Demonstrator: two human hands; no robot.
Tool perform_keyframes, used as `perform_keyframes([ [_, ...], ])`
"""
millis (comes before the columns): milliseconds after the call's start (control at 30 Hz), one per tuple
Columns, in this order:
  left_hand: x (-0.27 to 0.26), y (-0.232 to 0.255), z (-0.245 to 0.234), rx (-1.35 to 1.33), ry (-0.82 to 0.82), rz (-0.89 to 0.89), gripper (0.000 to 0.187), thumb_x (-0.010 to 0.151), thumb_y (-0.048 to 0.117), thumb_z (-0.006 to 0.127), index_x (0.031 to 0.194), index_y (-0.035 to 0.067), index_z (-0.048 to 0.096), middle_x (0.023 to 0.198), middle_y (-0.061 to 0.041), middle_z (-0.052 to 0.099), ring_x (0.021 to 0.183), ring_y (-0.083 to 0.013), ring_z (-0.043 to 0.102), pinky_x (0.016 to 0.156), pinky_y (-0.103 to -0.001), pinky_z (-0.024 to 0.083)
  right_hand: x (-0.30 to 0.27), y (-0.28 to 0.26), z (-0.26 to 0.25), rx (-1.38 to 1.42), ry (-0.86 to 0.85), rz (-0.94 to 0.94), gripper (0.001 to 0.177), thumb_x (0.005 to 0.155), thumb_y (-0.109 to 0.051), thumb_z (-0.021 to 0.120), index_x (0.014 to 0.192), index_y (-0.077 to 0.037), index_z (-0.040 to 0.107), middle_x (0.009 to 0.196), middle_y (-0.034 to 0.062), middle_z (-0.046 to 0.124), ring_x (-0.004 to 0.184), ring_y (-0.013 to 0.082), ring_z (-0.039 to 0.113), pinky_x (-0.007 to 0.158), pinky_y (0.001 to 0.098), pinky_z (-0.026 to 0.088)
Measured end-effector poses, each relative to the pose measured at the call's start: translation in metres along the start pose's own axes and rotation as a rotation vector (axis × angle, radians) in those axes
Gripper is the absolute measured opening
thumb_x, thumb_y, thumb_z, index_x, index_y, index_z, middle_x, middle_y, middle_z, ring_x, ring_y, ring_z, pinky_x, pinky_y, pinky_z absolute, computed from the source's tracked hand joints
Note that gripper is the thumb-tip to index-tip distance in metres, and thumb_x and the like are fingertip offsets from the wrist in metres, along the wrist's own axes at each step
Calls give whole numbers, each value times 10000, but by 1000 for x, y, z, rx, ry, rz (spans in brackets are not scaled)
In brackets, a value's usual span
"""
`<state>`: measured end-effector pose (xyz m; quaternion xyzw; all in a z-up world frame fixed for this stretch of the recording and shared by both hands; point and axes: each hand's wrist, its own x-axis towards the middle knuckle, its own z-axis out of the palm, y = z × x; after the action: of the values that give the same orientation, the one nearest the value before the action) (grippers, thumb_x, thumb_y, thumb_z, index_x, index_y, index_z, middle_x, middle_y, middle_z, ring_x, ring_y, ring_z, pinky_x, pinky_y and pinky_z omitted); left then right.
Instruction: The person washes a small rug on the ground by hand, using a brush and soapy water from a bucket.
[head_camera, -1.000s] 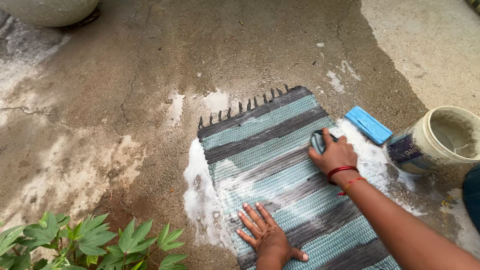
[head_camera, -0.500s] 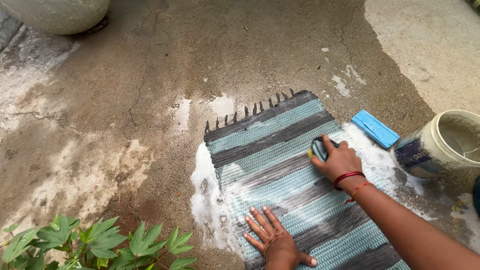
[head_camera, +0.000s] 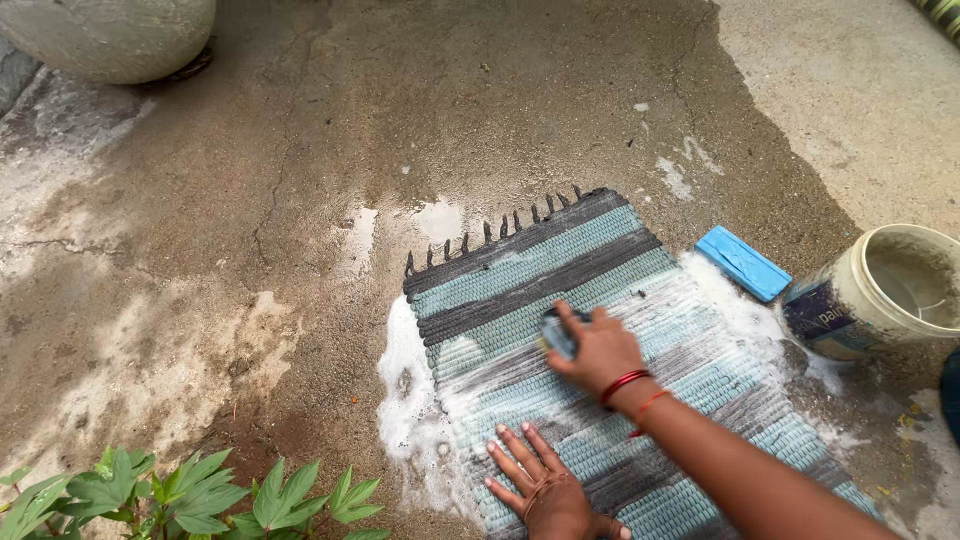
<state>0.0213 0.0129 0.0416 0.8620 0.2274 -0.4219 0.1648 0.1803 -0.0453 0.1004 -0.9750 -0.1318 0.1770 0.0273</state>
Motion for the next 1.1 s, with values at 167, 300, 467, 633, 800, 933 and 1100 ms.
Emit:
perform_keyframes([
  [167, 2, 3, -11, -4, -65, -15, 1828, 468, 680, 982, 1514, -65, -319, 1591, -382, -350, 1452, -551, -360, 1137, -768, -89, 0, 35, -8, 31, 60, 282, 781, 887, -608, 575, 1581, -342, 334, 1129, 148, 560, 909, 254, 611, 672, 360, 571],
  [300, 33, 4, 55, 175, 1278, -130, 1687, 475, 821, 869, 1586, 49, -140, 1615, -244, -175, 1507, -414, -168, 1146, -641, -31, -34, -76, 31, 67, 146, -120, 848, 808, -566, 678, 1534, -268, 357, 1152, 196, 551, 1051, 323, 547, 845, 443, 506],
  [467, 70, -43, 122, 135, 946, 572, 1208, 664, 645, 701, 1544, 88, 88, 1604, -255, 20, 1500, -429, -12, 1123, -698, 39, -18, -92, 10, -103, -175, -375, 752, 921, -552, 583, 1579, -292, 328, 1110, 180, 541, 964, 281, 574, 804, 406, 519],
  [633, 80, -55, 155, 204, 1037, 589, 734, 888, 399, 602, 1499, 95, 332, 1583, -280, 223, 1497, -434, 140, 1117, -719, 112, -47, -51, 13, -100, -50, -646, 772, 865, -519, 650, 1553, -312, 369, 1073, 147, 542, 907, 267, 546, 769, 411, 485],
  [800, 92, -38, 172, 44, 1621, 505, 515, 1034, 266, 463, 1524, 110, 439, 1630, -220, 255, 1559, -412, 200, 1209, -686, 159, -69, -62, 28, -215, -73, -937, 774, 848, -502, 704, 1528, -291, 401, 1088, 176, 539, 910, 298, 532, 751, 445, 491],
  [933, 73, -56, 169, 97, 1130, 666, 586, 1008, 258, 502, 1544, 76, 347, 1594, -305, 223, 1485, -486, 163, 1108, -790, 91, -5, -113, 29, -125, 91, -532, 692, 881, -524, 673, 1499, -330, 428, 1114, 179, 545, 911, 278, 553, 760, 450, 500],
  [1100, 60, -49, 148, 18, 386, 621, 669, 1020, 243, 468, 1578, 59, 149, 1659, -306, 54, 1509, -539, 9, 1076, -832, -21, -44, -93, 33, -316, -92, -873, 770, 892, -512, 672, 1560, -287, 360, 1103, 195, 539, 900, 289, 567, 742, 443, 505],
])
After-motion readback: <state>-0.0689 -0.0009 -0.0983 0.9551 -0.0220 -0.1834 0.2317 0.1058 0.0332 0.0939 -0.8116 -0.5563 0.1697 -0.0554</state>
